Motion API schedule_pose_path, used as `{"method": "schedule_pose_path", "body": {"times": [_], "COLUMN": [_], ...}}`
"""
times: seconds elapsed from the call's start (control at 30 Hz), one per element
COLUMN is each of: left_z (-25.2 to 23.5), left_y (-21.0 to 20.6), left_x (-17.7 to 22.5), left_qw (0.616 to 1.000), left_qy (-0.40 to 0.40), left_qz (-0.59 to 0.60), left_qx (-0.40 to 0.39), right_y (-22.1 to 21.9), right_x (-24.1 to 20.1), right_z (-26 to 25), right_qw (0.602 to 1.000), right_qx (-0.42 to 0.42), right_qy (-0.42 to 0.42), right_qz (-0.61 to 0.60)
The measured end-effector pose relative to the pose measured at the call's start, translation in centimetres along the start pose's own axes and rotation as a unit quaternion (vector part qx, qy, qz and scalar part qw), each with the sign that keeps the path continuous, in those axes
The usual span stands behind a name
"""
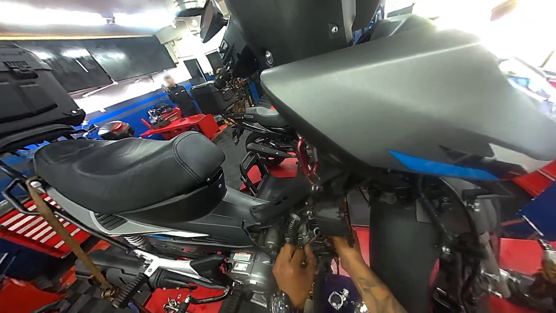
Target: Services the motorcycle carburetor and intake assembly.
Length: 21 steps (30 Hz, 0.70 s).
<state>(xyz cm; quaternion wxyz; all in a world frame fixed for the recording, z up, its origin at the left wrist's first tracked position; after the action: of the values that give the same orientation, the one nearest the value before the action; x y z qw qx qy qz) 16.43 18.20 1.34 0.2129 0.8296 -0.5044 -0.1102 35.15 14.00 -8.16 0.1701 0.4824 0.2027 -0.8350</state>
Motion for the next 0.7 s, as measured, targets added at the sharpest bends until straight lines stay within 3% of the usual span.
{"method": "schedule_pose_path", "body": {"times": [0.2,0.7], "left_z": [0.6,0.8], "left_y": [0.0,-0.2], "left_x": [-0.5,-0.9], "left_qw": [1.0,0.998], "left_qy": [0.02,0.046], "left_qz": [0.018,0.036], "left_qx": [-0.007,-0.019], "right_y": [-0.8,-0.7], "right_x": [-0.2,-0.6], "right_z": [1.1,1.5], "right_qw": [0.987,0.974], "right_qx": [-0.055,-0.072], "right_qy": [-0.119,-0.165], "right_qz": [-0.097,-0.139]}}
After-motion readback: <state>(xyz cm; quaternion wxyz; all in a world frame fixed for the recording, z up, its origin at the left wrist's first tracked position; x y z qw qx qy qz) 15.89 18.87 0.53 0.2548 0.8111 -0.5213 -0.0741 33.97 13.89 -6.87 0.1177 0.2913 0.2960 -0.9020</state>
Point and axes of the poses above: each hand's wrist, its own z-axis away from the middle knuckle, its own y-axis out of the back of the hand, x = y × z, the point moved 6 cm from there along -z, towards the middle knuckle, and after that the axes turned 14 degrees about -y, right-handed, at the moved point
